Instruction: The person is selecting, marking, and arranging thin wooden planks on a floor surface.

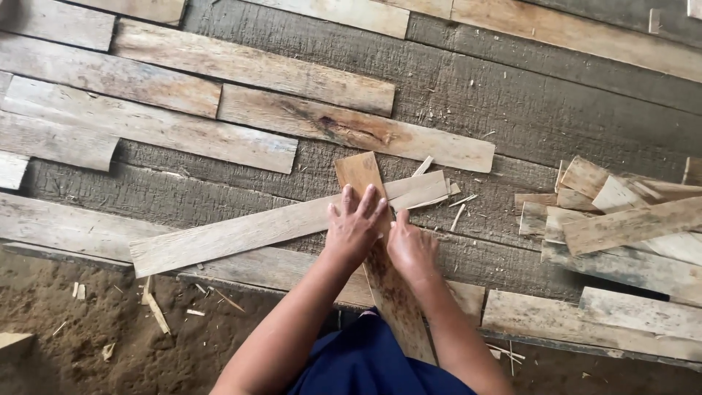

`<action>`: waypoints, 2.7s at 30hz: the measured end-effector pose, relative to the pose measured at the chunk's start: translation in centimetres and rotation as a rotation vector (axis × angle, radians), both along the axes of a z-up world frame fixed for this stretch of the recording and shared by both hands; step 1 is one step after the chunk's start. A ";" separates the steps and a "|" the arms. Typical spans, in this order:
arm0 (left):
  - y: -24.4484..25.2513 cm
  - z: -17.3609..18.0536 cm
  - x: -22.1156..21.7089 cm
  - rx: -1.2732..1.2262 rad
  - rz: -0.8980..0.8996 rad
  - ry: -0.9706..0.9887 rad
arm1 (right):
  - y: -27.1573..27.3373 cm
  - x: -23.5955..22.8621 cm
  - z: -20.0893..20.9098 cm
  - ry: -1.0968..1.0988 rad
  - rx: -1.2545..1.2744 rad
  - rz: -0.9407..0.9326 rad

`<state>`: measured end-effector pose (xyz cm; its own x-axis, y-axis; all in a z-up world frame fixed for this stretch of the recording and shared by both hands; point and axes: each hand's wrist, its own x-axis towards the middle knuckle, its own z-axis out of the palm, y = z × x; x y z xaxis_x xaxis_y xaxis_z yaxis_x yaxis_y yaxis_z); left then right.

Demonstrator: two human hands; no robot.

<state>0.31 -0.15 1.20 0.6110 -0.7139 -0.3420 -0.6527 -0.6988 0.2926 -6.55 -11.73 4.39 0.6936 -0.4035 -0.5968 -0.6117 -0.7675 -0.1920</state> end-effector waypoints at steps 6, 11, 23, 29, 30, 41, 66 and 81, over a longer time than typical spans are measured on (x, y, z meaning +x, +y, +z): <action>-0.1 0.4 0.0 0.012 -0.002 0.031 | -0.1 0.0 -0.1 0.009 0.010 0.020; -0.2 -0.4 -0.1 0.003 0.010 0.007 | -0.1 0.1 -2.7 0.032 -0.054 0.068; -0.5 -0.2 -0.2 -0.004 0.002 -0.003 | -0.5 -0.2 -2.3 0.043 -0.014 0.035; -0.3 -0.5 -1.2 -0.034 -0.005 0.015 | -0.5 -1.4 -2.5 0.059 -0.011 0.020; -0.1 -0.6 -0.7 -0.042 0.000 -0.021 | -0.5 -0.8 -1.8 0.067 0.000 0.039; -0.1 -1.3 -1.6 -0.054 -0.002 -0.006 | -0.2 -1.9 -1.7 0.055 0.041 0.008; -0.2 -0.9 -0.1 -0.018 0.053 0.031 | -1.7 4.6 -2.8 0.053 0.034 0.009; -0.2 -1.4 -0.1 -0.042 0.038 -0.008 | -1.4 5.5 -2.0 0.070 0.028 0.011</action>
